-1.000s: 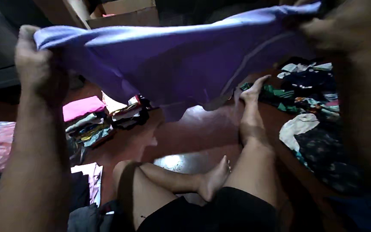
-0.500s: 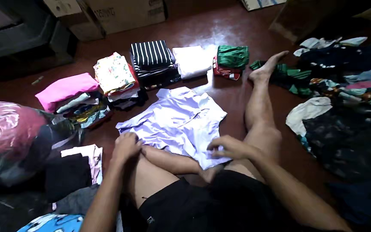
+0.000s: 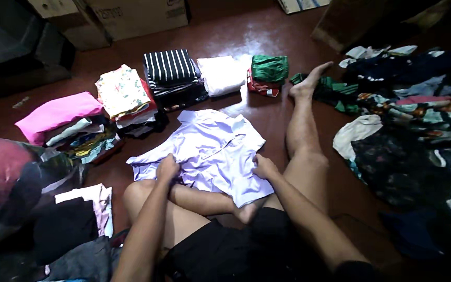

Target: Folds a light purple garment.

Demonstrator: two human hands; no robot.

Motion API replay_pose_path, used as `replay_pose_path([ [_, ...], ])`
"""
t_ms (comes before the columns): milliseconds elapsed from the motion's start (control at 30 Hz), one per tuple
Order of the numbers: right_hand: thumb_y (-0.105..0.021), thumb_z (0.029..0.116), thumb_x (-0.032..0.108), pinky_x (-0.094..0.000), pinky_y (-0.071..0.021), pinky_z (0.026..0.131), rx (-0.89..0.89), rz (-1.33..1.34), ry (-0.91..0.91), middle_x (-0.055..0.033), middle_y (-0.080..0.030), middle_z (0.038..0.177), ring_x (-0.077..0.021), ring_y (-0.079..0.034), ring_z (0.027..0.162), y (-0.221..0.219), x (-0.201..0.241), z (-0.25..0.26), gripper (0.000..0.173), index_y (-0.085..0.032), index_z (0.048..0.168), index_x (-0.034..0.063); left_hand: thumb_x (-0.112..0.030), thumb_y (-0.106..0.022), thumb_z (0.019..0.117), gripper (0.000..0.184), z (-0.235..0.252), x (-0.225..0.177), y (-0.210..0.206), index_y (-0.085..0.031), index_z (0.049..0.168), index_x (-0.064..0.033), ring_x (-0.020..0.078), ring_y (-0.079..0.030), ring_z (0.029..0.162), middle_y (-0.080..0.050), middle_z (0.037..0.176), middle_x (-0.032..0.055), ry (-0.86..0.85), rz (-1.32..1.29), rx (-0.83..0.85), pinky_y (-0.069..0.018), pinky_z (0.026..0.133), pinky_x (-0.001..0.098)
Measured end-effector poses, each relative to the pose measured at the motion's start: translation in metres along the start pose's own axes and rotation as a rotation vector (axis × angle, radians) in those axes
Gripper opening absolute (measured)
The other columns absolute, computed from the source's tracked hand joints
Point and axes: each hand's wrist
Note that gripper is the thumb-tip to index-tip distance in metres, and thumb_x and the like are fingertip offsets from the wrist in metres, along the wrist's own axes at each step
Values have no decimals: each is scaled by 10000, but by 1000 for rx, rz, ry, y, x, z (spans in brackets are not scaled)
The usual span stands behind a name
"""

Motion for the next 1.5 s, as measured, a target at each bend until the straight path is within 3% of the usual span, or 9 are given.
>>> replay_pose_path([
  [300, -567, 958, 63, -282, -541, 681, 111, 1205, 217, -28, -677, 1056, -96, -629, 809, 29, 16, -10, 264, -638, 1212, 89, -219, -718, 895, 454, -71, 35, 25, -638, 1322, -85, 377, -547, 1323, -602, 1386, 189, -420, -57, 62, -440, 1095, 623],
  [433, -443, 1035, 91, -359, -596, 781, 169, 1651, 218, -48, -693, 951, -147, -685, 868, 27, 14, -9, 206, -585, 1185, 89, -404, -808, 800, 820, -48, -24, -51, -461, 1538, -311, 394, -261, 1534, -352, 1649, 93, -516, 176, 182, -259, 1165, 709],
  [500, -426, 1059, 118, -382, -599, 809, 124, 1717, 198, -64, -695, 981, -167, -691, 900, 29, 3, -9, 226, -566, 1229, 72, -329, -804, 790, 675, -31, -37, -55, -589, 1422, -228, 489, -389, 1419, -494, 1505, 207, -501, 250, 119, -309, 1098, 748],
  [733, -860, 696, 51, -449, -588, 876, -19, 629, 269, -162, -651, 1262, -256, -666, 1066, 28, -4, -3, 807, -535, 1433, 85, -234, -661, 946, 237, -16, -5, 16, -716, 1160, -150, 362, -519, 1336, -661, 1250, 121, -798, 419, -15, -203, 1193, 707],
  [833, -846, 729, 153, -659, -493, 966, 69, 18, 319, -220, -685, 1158, -413, -627, 1124, 6, 1, 5, 474, -732, 1187, 112, -211, -701, 913, 180, -29, 21, 56, -725, 1076, -139, 274, -565, 1317, -708, 1171, 63, -886, 436, -64, -244, 1224, 613],
  [1033, -718, 919, 149, -456, -541, 945, 18, 273, 591, -111, -690, 1144, -224, -654, 1061, 51, 5, -15, 164, -744, 1058, 68, -212, -736, 911, 159, -92, 70, 137, -709, 1052, -145, 234, -710, 1029, -739, 973, 43, -899, 486, -175, -359, 1184, 556],
  [1167, -649, 952, 185, -353, -535, 1023, 47, 548, 874, -56, -670, 1299, -151, -629, 1203, 89, 6, -51, 192, -705, 1094, 69, -122, -744, 867, 227, -147, 88, 169, -735, 1089, -169, 286, -724, 808, -733, 842, 64, -883, 580, -223, -557, 833, 547],
  [1400, -673, 970, 306, -345, -595, 806, 834, 139, 1036, -7, -736, 965, -97, -694, 855, 87, 9, -101, 253, -716, 1109, 99, -503, -751, 903, 606, -231, 99, 125, -650, 1298, -54, 442, -699, 938, -719, 996, 238, -353, 358, 932, -518, 879, 688],
  [1500, -683, 971, 291, -375, -585, 817, 599, 207, 889, -40, -741, 968, -122, -691, 853, 58, 24, -73, 268, -713, 1135, 81, -532, -649, 968, 542, -209, 117, 117, -682, 1284, -93, 367, -705, 976, -728, 1057, 187, -344, 103, 852, -522, 934, 652],
])
Point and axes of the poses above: each hand's wrist, its own z-axis towards the middle knuckle, its own y-axis out of the back of the hand, x = y × z
